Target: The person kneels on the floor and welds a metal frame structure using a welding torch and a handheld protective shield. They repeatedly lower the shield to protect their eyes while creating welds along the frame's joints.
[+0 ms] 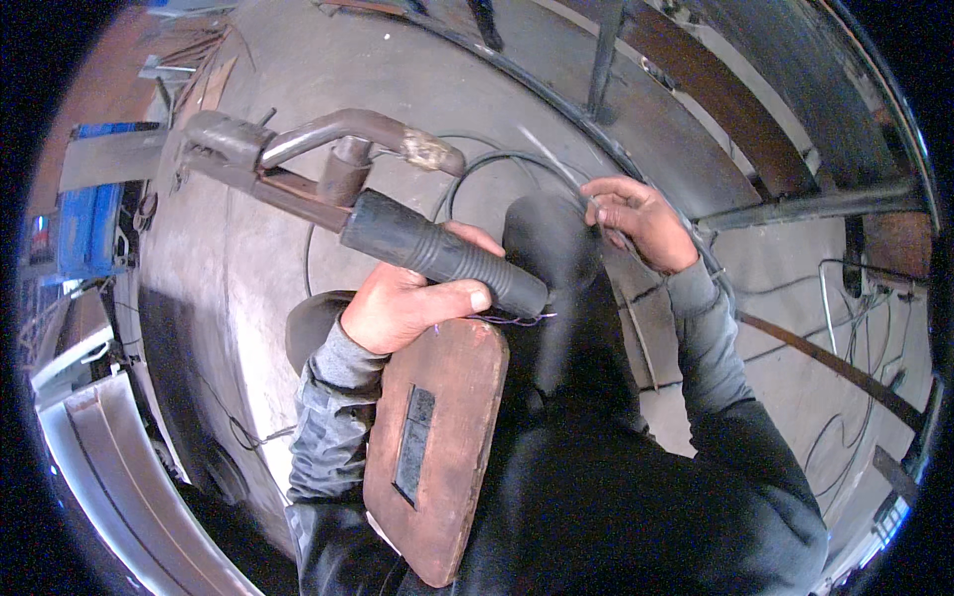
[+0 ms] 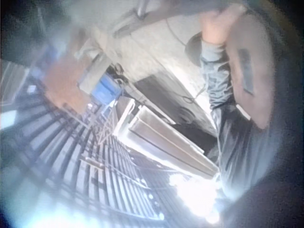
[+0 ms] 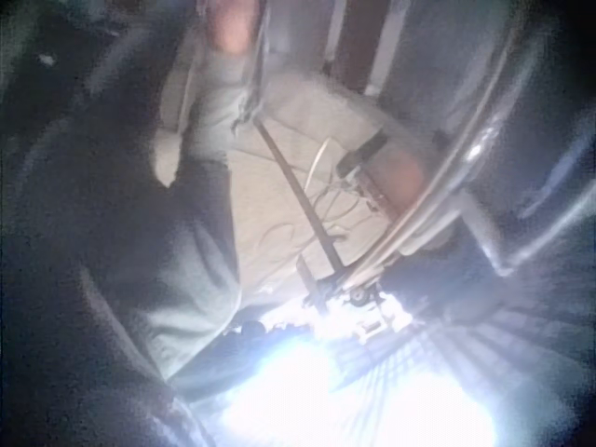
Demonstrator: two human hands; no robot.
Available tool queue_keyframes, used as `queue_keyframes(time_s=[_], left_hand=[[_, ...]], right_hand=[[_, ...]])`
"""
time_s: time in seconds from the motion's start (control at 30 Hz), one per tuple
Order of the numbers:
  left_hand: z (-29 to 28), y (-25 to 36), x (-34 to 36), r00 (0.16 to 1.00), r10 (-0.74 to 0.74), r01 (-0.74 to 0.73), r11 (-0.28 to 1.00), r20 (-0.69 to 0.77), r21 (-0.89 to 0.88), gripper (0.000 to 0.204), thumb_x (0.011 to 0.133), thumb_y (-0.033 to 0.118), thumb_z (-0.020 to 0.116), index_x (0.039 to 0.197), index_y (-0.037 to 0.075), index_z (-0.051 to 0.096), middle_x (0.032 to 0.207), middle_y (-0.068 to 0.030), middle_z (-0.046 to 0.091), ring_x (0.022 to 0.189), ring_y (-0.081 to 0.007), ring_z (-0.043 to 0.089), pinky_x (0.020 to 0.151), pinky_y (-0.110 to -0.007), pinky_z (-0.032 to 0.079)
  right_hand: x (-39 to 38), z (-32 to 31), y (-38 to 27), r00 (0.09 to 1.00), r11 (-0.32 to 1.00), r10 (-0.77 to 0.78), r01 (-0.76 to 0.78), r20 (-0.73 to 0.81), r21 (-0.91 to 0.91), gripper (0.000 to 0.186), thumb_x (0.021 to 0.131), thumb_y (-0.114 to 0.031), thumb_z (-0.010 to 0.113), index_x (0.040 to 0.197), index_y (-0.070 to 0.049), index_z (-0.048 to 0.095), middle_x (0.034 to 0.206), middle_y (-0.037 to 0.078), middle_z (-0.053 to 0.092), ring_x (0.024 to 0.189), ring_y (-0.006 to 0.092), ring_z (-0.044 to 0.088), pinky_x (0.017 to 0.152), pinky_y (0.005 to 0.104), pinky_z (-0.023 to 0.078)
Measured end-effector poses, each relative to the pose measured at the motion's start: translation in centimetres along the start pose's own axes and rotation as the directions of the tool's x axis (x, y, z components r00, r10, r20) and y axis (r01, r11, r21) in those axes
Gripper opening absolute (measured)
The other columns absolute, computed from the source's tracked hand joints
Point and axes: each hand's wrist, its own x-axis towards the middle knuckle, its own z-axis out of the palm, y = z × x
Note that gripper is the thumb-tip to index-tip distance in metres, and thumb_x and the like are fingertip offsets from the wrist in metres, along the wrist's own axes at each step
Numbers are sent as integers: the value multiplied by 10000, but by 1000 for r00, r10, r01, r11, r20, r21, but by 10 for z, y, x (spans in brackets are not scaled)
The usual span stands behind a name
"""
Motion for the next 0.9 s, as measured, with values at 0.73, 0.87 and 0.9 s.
queue_keyframes(time_s=[0.73,0.87,0.9], left_hand=[[5,-35,18,996,-55,43,983,66,177,403,866,274,773,1147,0,681,983,-65,713,918,-149,634,833,-329,514],[0,-50,19,990,-117,90,955,81,284,356,875,288,775,1082,7,704,939,-47,725,840,-139,648,761,-320,522],[-1,-44,20,992,-101,76,960,81,269,336,888,277,766,1082,10,704,937,-44,722,846,-135,645,764,-315,521]], right_hand=[[12,101,-74,904,922,-143,270,404,-277,385,893,-227,704,1163,44,658,1035,93,685,1024,173,624,917,344,490],[7,120,-69,962,978,-16,72,271,-198,348,857,-187,732,1123,28,667,1038,48,666,997,123,620,872,308,505],[7,120,-69,967,990,0,35,254,-134,345,854,-179,735,1123,25,667,1028,48,670,984,123,626,862,304,511]])
